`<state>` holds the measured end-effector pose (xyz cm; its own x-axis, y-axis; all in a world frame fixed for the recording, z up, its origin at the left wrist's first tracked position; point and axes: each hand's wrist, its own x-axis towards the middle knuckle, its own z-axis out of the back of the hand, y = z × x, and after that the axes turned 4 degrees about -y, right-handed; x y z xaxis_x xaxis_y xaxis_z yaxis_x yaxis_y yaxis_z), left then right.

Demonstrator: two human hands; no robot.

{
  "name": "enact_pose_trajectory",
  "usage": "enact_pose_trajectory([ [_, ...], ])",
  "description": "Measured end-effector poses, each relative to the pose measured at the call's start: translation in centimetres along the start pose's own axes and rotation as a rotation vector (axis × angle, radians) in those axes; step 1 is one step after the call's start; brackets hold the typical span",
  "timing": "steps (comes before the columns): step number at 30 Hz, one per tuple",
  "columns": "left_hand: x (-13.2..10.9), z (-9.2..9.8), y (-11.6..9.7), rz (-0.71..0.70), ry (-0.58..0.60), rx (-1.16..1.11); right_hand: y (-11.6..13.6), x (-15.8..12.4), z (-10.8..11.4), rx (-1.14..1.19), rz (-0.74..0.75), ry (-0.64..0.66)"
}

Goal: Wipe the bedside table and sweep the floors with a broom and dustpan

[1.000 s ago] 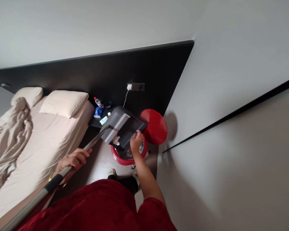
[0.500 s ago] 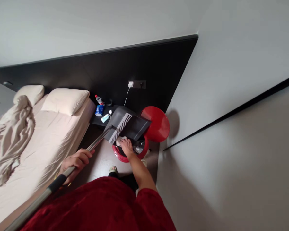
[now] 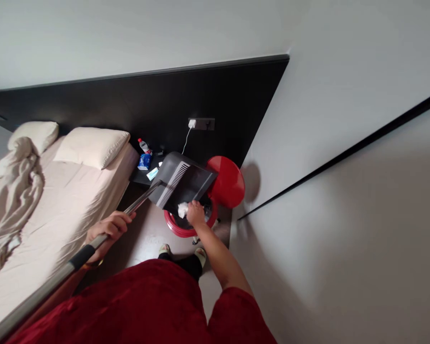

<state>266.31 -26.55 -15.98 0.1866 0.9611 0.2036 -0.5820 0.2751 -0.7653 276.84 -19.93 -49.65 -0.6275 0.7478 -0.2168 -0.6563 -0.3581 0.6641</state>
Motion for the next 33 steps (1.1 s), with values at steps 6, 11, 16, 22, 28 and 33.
enact_pose_trajectory([
  [6,0.0,0.5,0.5,0.008,-0.007,-0.008,-0.1,7.0,5.6,0.154,-0.089,-0.395],
  [11,0.2,0.4,0.8,0.004,0.079,-0.011,0.3,10.0,5.2,0.157,-0.097,-0.35],
  [16,0.2,-0.2,0.6,-0.015,0.102,0.015,3.5,8.5,0.8,0.122,0.11,-0.175],
  [22,0.6,-1.1,0.0,-0.028,0.025,0.048,1.7,2.0,-4.2,0.112,0.282,-0.018],
  [28,0.5,-1.0,-0.2,-0.012,0.038,0.038,-2.2,2.9,0.4,0.081,0.173,-0.171],
  [33,0.4,-0.6,-0.3,-0.033,0.052,0.058,-3.0,9.6,7.2,0.077,0.084,-0.391],
])
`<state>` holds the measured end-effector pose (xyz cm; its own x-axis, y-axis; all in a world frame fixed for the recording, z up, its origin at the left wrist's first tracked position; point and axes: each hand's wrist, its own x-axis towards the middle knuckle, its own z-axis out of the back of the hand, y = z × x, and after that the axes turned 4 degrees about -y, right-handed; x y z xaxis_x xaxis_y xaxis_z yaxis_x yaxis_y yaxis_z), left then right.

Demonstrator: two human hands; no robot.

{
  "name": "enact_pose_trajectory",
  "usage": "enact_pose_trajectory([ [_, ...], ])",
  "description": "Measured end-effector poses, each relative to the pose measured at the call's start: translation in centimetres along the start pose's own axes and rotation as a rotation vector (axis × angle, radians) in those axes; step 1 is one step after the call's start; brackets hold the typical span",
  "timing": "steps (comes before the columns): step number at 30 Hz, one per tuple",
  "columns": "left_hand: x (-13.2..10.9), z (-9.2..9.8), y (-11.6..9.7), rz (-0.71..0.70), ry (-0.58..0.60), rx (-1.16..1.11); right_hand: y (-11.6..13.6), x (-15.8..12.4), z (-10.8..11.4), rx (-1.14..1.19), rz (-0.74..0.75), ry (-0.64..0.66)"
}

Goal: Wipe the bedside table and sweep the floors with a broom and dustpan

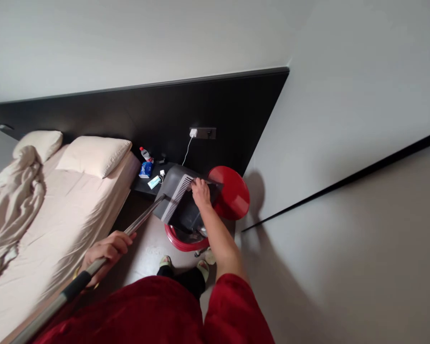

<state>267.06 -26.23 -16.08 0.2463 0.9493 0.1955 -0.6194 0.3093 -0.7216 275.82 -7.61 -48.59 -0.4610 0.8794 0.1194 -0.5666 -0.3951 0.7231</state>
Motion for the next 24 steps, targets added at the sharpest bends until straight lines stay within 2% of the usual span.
enact_pose_trajectory([
  [2,0.0,0.0,0.0,0.002,0.017,-0.002,-0.4,0.8,0.2,-0.017,-0.04,-0.006],
  [4,-0.1,-0.2,0.1,-0.002,0.02,-0.005,-0.7,-0.8,-0.7,-0.025,-0.079,0.017],
  [7,-0.2,-0.5,-0.1,-0.001,-0.015,0.008,-0.3,-6.3,-3.1,0.005,-0.055,0.129],
  [10,-0.2,-0.5,-0.4,0.013,-0.027,0.024,1.0,-12.0,-5.5,0.048,0.022,0.328],
  [12,-0.1,-0.5,-0.6,0.019,-0.03,0.026,1.9,-14.3,-6.5,0.063,0.051,0.457],
  [15,-0.1,-0.4,-0.7,0.011,-0.017,0.018,2.5,-15.1,-6.9,0.064,0.046,0.555],
  [20,-0.2,0.9,-0.9,0.017,-0.016,0.006,1.3,-14.4,-6.6,0.005,-0.162,0.657],
  [24,0.0,2.9,-0.9,0.013,-0.069,0.035,0.3,-14.3,-6.7,0.006,-0.259,0.635],
])
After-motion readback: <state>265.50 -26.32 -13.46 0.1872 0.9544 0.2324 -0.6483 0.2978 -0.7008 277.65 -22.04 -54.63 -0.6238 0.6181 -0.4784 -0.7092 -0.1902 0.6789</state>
